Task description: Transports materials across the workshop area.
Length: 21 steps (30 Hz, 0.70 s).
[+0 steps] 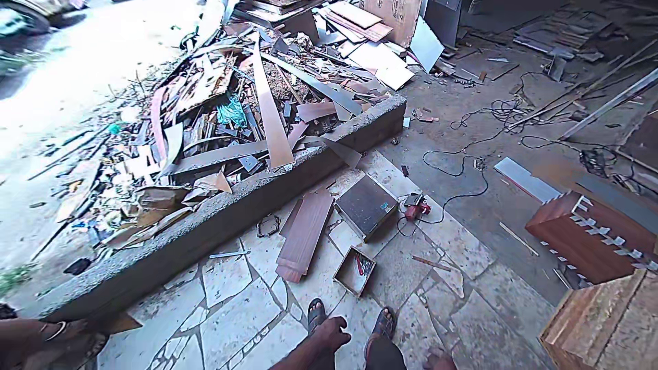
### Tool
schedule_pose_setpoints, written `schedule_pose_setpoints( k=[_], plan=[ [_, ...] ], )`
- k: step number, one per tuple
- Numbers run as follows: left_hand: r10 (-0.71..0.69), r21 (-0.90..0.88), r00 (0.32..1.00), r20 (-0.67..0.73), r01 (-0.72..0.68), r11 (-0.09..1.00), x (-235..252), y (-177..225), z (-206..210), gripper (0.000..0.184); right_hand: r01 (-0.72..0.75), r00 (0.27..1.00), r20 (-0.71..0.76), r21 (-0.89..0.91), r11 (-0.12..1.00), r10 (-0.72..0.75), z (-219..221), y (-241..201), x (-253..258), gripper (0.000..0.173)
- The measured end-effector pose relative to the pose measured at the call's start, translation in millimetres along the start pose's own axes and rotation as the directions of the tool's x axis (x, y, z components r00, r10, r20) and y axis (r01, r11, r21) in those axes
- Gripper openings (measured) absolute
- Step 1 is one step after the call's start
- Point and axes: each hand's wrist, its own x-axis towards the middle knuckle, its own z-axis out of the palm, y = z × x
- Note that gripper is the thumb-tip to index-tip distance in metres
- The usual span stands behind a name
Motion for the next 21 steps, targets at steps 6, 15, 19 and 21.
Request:
schedule_pose_setpoints(
  k=[6, 15, 19, 21],
  plan=[
    [0.044, 0.153, 0.998, 0.05, -0.051, 0.987, -34.8, 19.9, -13.3, 0.056, 0.085, 0.994, -0.079, 0.088, 0.992, -0.079, -25.5, -8.5, -2.6, 0.034],
    [-0.106, -0.073, 0.963, -0.247, 0.091, 0.993, -66.4, -80.2, -66.1, 0.057, -0.076, 0.97, -0.233, -0.024, 0.997, 0.069, -56.0, 46.4, -30.7, 0.038],
    [-0.175, -0.175, 0.949, -0.263, 0.132, 0.976, -76.2, -132.4, -57.5, 0.053, -0.063, 0.958, -0.282, -0.027, 0.998, 0.053, -41.8, 43.5, -52.6, 0.035],
    [-0.208, -0.153, 0.953, -0.219, 0.177, 0.972, -84.1, -154.1, -48.7, 0.048, -0.011, 0.963, -0.271, -0.084, 0.996, -0.013, -22.3, 26.7, -65.4, 0.033]
  ],
)
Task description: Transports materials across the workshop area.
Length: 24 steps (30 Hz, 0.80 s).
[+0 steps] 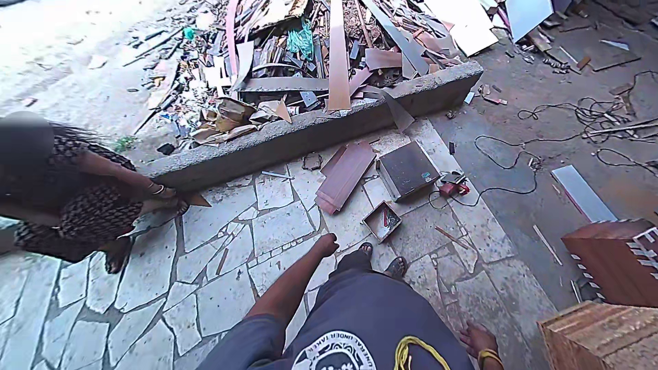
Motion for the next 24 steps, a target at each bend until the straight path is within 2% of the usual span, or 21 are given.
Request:
schedule_pose_setpoints(
  k=[3, 6, 11, 13, 17, 21, 24],
  plan=[
    [-0.055, 0.091, 0.994, 0.094, 0.047, 0.995, 0.3, -30.0, 17.6, 0.043, 0.112, 0.992, 0.064, -0.069, 0.991, -0.108, 24.5, -26.0, -28.8, 0.034],
    [-0.073, 0.099, 0.984, 0.164, 0.057, 0.993, 0.8, -40.3, 31.7, 0.04, 0.202, 0.974, 0.13, -0.141, 0.969, -0.184, 47.0, -46.1, -64.6, 0.034],
    [0.019, 0.081, 0.987, 0.159, -0.032, 0.996, 13.2, -29.1, 32.0, 0.038, 0.379, 0.907, 0.299, -0.272, 0.885, -0.297, 70.7, -52.6, -86.5, 0.032],
    [0.054, 0.077, 0.99, 0.133, -0.065, 0.995, 12.9, -17.0, 21.8, 0.038, 0.406, 0.901, 0.287, -0.293, 0.865, -0.326, 76.4, -47.5, -78.2, 0.031],
    [0.11, 0.037, 0.991, 0.07, -0.113, 0.993, 5.6, 5.2, 3.0, 0.041, 0.321, 0.935, 0.252, -0.299, 0.899, -0.25, 67.8, -38.1, -60.9, 0.029],
    [0.052, 0.054, 0.999, 0.0, -0.052, 0.997, 5.8, 28.2, -2.4, 0.042, 0.247, 0.955, 0.233, -0.274, 0.929, -0.185, 39.7, -25.5, -28.8, 0.029],
    [0.006, 0.111, 1.0, 0.011, -0.007, 0.994, 3.9, 44.4, 9.3, 0.043, 0.197, 0.966, 0.199, -0.16, 0.967, -0.165, 15.9, -7.2, -4.0, 0.028]
  ],
)
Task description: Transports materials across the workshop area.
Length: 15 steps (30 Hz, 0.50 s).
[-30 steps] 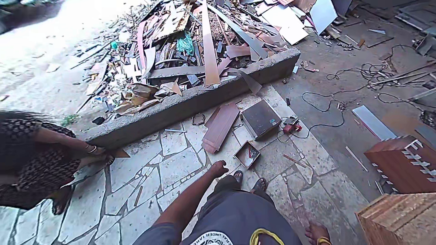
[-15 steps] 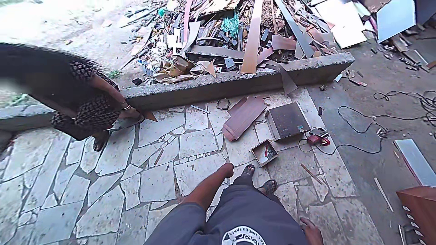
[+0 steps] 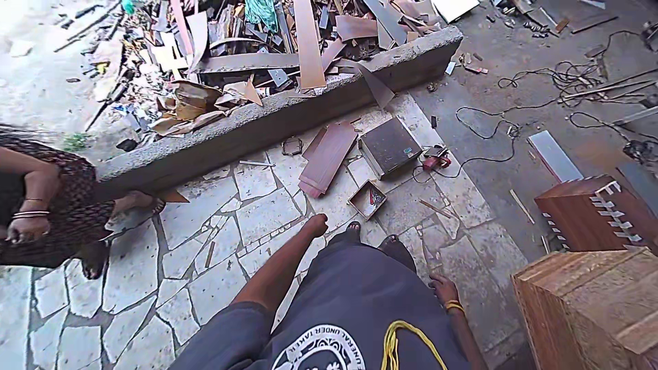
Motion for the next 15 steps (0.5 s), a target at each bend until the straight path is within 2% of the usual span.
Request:
schedule_pose_setpoints(
  k=[3, 5, 8, 11, 15],
  plan=[
    [-0.027, 0.063, 0.999, 0.02, 0.026, 0.998, -8.7, 32.7, 16.0, 0.044, -0.053, 0.999, 0.005, 0.078, 0.996, 0.053, -24.8, 32.8, 17.4, 0.028],
    [-0.063, 0.107, 0.997, -0.04, 0.067, 0.992, -20.6, 64.9, 23.4, 0.037, -0.105, 0.994, 0.02, 0.112, 0.988, 0.103, -38.7, 55.7, 29.1, 0.028],
    [-0.124, 0.161, 0.983, -0.132, 0.145, 0.976, -31.8, 104.6, 16.7, 0.039, -0.163, 0.986, 0.008, 0.126, 0.978, 0.164, -61.1, 90.6, 45.1, 0.03],
    [-0.039, 0.133, 0.996, -0.077, 0.05, 0.99, -18.0, 115.2, 11.9, 0.043, -0.184, 0.976, -0.075, 0.204, 0.961, 0.203, -82.8, 108.6, 54.2, 0.03],
    [-0.014, 0.192, 0.999, -0.046, 0.022, 0.981, -14.1, 134.7, 18.0, 0.043, -0.158, 0.972, -0.117, 0.328, 0.931, 0.206, -93.4, 111.6, 65.1, 0.031]
  ],
)
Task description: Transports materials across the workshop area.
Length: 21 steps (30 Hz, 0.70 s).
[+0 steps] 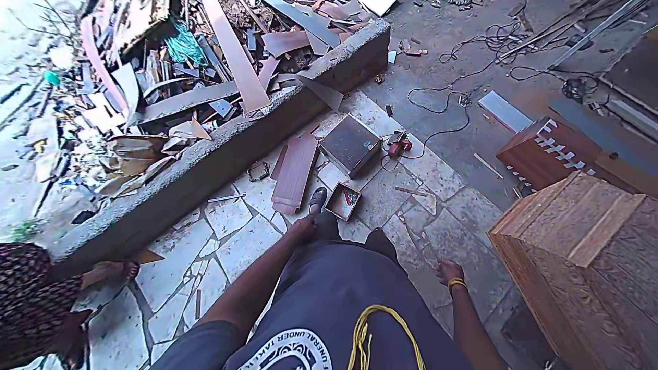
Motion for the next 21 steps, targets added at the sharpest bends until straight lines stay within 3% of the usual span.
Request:
schedule_pose_setpoints(
  k=[4, 12, 17, 21],
  plan=[
    [0.083, 0.05, 0.996, -0.044, -0.081, 0.995, -0.8, 27.9, -11.5, 0.041, 0.007, 0.999, 0.036, 0.126, 0.992, -0.011, 14.3, -3.7, -6.4, 0.031],
    [0.19, 0.035, 0.982, -0.016, -0.19, 0.981, 10.2, 57.8, -20.4, 0.043, -0.045, 0.989, 0.144, 0.008, 0.999, 0.043, 52.6, 28.0, -35.1, 0.03],
    [0.224, -0.01, 0.975, 0.016, -0.224, 0.975, 29.6, 71.7, -20.9, 0.043, -0.13, 0.984, 0.12, -0.037, 0.991, 0.134, 55.1, 48.7, -34.0, 0.03],
    [0.222, -0.052, 0.974, 0.037, -0.22, 0.974, 47.1, 78.7, -31.3, 0.043, -0.182, 0.98, 0.082, -0.022, 0.983, 0.183, 46.9, 37.3, -28.1, 0.031]
  ],
)
